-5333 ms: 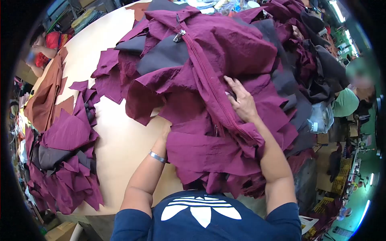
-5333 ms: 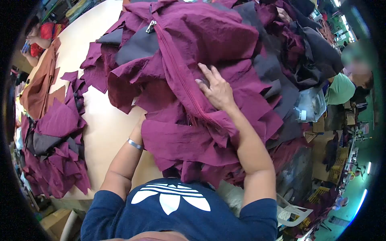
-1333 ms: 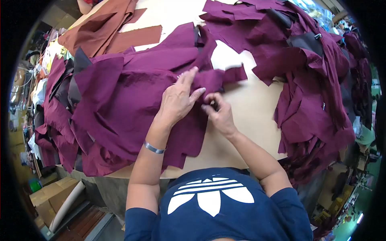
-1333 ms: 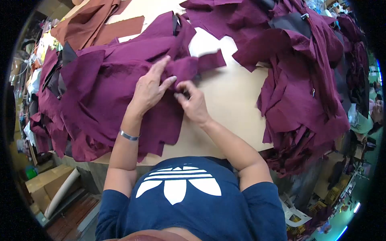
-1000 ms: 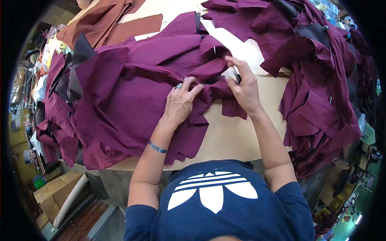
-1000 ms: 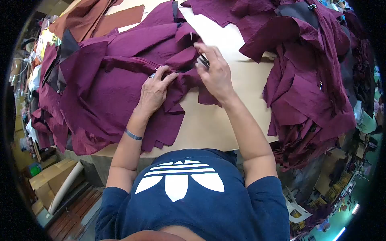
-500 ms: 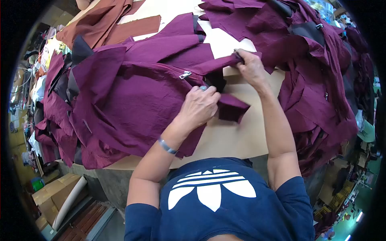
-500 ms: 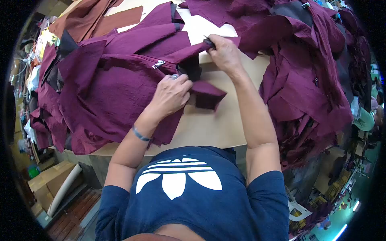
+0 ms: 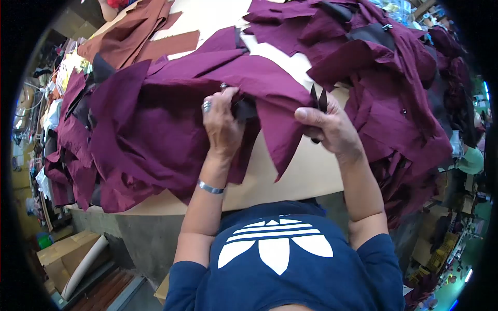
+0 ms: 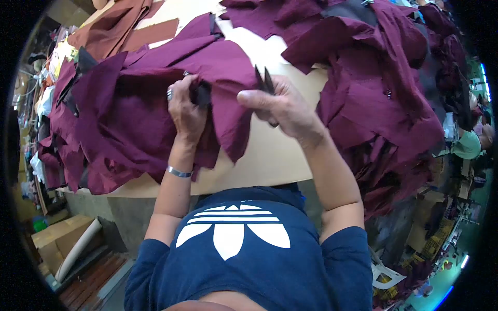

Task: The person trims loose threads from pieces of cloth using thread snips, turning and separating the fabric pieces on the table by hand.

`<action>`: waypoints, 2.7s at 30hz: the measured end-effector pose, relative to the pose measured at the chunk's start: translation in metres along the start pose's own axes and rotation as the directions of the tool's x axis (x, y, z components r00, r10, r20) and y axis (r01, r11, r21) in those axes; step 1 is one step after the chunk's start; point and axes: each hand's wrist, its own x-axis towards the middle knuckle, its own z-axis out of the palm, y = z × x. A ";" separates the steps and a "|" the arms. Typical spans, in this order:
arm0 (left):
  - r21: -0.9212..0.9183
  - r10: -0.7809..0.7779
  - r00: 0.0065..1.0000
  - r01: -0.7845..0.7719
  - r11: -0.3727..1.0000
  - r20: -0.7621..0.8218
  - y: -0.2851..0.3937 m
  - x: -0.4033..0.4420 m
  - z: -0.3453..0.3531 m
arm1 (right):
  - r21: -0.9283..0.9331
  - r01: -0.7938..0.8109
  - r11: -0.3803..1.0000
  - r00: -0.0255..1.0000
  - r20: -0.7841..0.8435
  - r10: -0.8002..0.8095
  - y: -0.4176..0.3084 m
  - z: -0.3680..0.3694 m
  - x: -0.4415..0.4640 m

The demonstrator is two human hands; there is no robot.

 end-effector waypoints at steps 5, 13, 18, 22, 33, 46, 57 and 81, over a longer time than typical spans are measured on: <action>0.057 0.258 0.942 -0.252 0.966 -0.213 0.044 0.016 -0.023 | 0.359 0.078 0.930 0.984 -0.176 -0.015 -0.029 -0.011 -0.054; -0.472 0.266 0.930 -0.121 0.873 0.253 0.100 0.018 -0.027 | 0.648 0.113 0.753 0.993 -0.055 -0.102 0.000 -0.081 -0.109; -0.604 0.278 0.843 0.068 0.794 0.460 0.109 0.016 -0.026 | 0.853 0.069 0.518 0.998 -0.056 -0.040 0.011 -0.100 -0.093; -0.619 0.136 0.773 0.375 0.690 0.620 0.111 0.011 -0.021 | 0.912 0.158 0.379 0.970 -0.072 -0.233 0.038 -0.120 -0.058; -0.586 -0.007 0.704 0.597 0.548 0.710 0.090 0.012 -0.011 | -0.691 0.426 0.584 0.858 0.103 -0.503 0.016 -0.055 -0.033; -0.400 -0.231 0.427 0.903 0.155 0.874 0.073 0.019 -0.015 | -0.553 0.398 0.732 0.911 0.146 -0.385 0.041 -0.065 -0.002; -0.290 -0.110 0.330 0.915 0.279 0.937 0.069 0.027 -0.003 | -0.774 0.453 0.442 0.846 0.216 -0.488 0.044 -0.046 -0.039; -0.305 -0.274 0.353 0.931 0.202 0.895 0.075 0.021 -0.005 | -0.980 0.183 0.079 0.909 0.138 -0.393 0.041 -0.035 -0.050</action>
